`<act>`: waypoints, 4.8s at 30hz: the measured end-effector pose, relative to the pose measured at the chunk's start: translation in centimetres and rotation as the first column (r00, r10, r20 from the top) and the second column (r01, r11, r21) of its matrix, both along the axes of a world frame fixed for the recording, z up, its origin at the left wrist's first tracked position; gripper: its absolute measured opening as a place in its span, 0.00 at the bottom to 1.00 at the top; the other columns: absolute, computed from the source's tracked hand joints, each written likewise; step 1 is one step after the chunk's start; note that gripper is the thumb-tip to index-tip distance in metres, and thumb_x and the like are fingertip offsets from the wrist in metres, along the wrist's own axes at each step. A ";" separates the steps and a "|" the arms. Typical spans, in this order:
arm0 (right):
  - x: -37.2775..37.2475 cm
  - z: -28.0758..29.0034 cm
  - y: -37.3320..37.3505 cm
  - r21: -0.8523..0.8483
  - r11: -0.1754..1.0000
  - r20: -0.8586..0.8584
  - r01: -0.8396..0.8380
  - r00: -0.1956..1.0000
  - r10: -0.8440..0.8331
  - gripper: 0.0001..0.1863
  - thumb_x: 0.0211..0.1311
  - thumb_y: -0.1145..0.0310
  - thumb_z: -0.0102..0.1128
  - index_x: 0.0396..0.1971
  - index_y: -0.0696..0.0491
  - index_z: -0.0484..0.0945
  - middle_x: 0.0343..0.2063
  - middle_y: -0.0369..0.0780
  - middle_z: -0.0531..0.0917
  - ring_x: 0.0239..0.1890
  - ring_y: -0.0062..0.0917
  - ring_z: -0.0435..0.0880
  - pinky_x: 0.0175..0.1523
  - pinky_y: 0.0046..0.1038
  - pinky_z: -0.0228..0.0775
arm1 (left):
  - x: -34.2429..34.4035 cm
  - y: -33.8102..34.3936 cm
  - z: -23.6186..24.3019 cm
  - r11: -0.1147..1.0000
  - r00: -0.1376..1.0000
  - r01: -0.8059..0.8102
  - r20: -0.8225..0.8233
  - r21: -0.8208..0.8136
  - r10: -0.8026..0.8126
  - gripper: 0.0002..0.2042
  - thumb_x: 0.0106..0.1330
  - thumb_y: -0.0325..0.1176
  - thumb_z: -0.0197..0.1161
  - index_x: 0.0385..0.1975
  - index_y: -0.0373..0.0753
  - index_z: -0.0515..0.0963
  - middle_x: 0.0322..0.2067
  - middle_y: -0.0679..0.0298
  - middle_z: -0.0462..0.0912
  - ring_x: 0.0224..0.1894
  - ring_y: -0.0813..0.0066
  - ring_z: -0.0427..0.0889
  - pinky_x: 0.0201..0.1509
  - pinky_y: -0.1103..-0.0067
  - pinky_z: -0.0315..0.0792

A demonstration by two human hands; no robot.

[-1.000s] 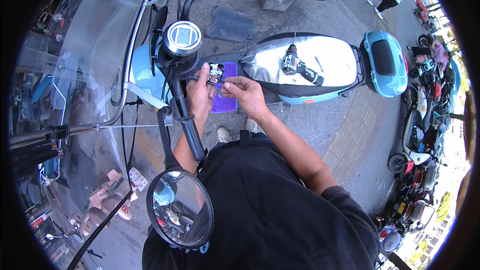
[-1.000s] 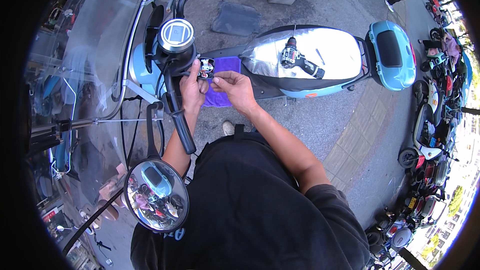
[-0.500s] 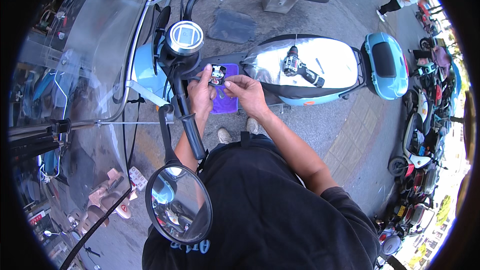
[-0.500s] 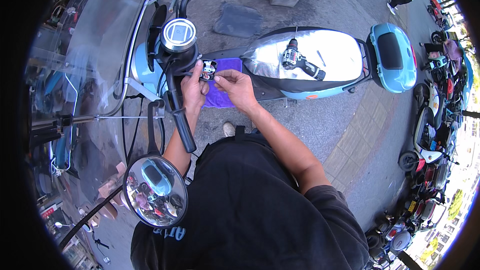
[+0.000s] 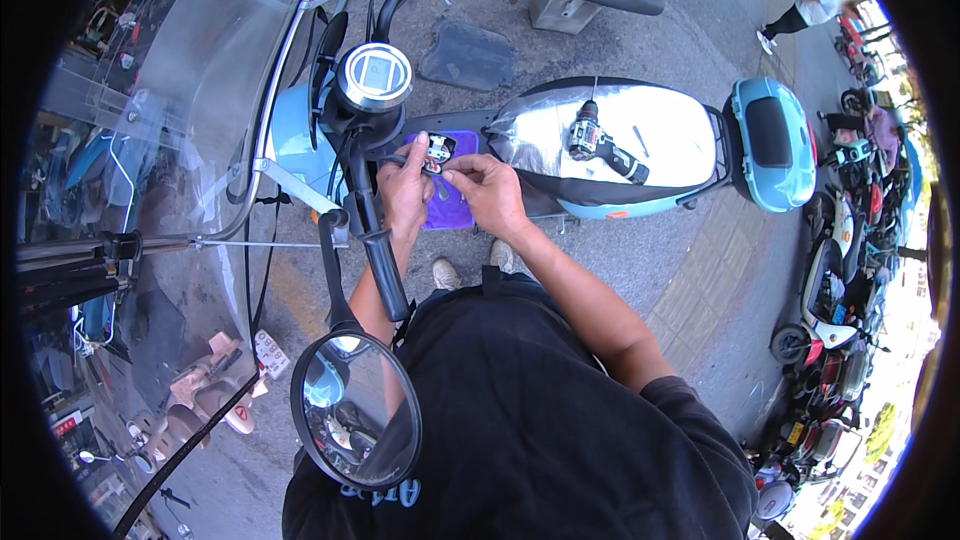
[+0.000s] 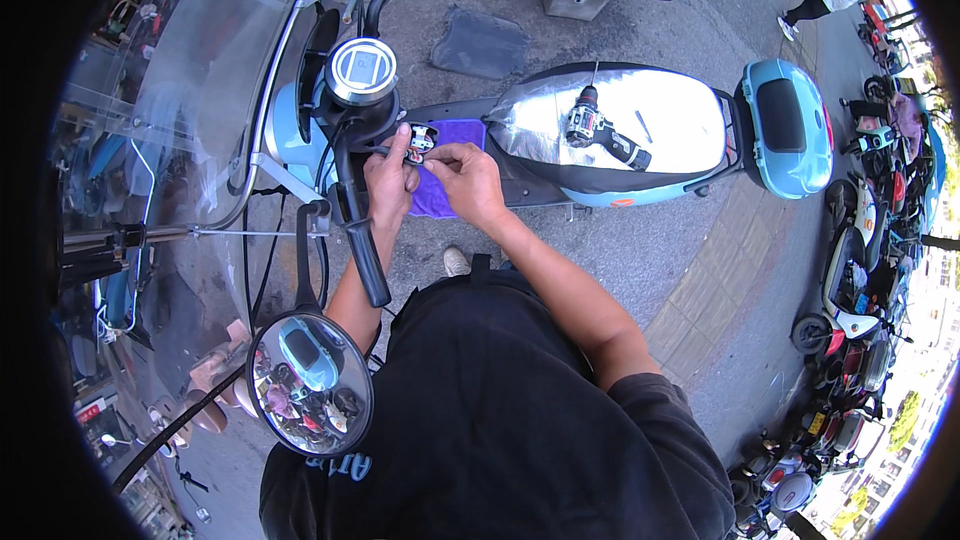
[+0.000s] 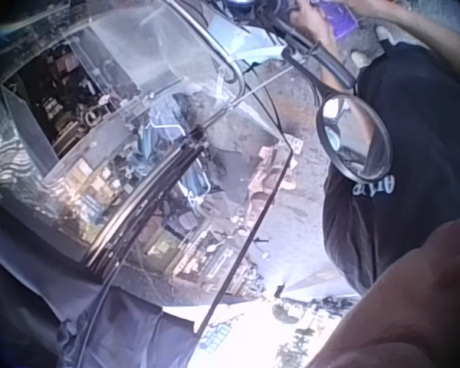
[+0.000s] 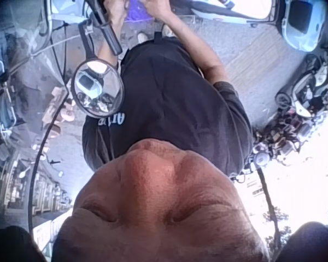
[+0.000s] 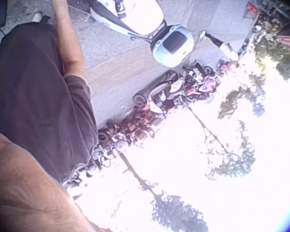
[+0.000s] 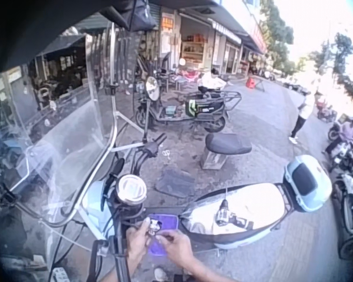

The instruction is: The person works on a light blue scooter in a cluttered workshop, then moves outside to adjust the ignition area. They use a small metal tool to manipulate components near the key slot and handlebar, placing parts on a purple cloth on the scooter seat.

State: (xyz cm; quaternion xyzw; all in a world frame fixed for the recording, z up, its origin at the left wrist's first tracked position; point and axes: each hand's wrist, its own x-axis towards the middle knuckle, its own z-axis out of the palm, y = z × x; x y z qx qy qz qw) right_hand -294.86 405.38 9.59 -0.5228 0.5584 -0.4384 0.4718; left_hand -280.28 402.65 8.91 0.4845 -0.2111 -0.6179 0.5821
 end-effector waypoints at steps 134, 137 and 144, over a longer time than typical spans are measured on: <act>2.7 0.4 1.9 -0.219 0.971 -0.363 0.100 0.915 -0.176 0.08 0.63 0.66 0.67 0.37 0.53 0.88 0.39 0.48 0.83 0.43 0.46 0.86 0.49 0.45 0.79 | 1.5 0.8 -2.3 0.970 0.971 0.164 0.202 -0.178 -0.128 0.10 0.83 0.37 0.55 0.45 0.36 0.75 0.21 0.72 0.71 0.14 0.93 0.59 0.15 0.85 0.50; 2.6 0.3 1.8 -0.198 0.977 -0.356 0.082 0.923 -0.149 0.08 0.62 0.67 0.67 0.37 0.53 0.88 0.37 0.48 0.84 0.43 0.46 0.86 0.49 0.44 0.78 | 1.2 1.0 -2.0 0.970 0.974 0.164 0.187 -0.180 -0.130 0.10 0.83 0.37 0.56 0.42 0.36 0.75 0.20 0.72 0.72 0.14 0.93 0.60 0.14 0.86 0.50; 1.5 -0.3 0.7 -0.242 0.970 -0.339 0.000 0.937 -0.085 0.08 0.59 0.63 0.70 0.34 0.50 0.89 0.32 0.49 0.85 0.38 0.48 0.86 0.45 0.46 0.78 | 0.9 0.8 -3.2 0.991 0.959 0.027 0.282 -0.128 0.010 0.09 0.80 0.36 0.61 0.41 0.37 0.75 0.19 0.73 0.72 0.13 0.91 0.61 0.14 0.84 0.50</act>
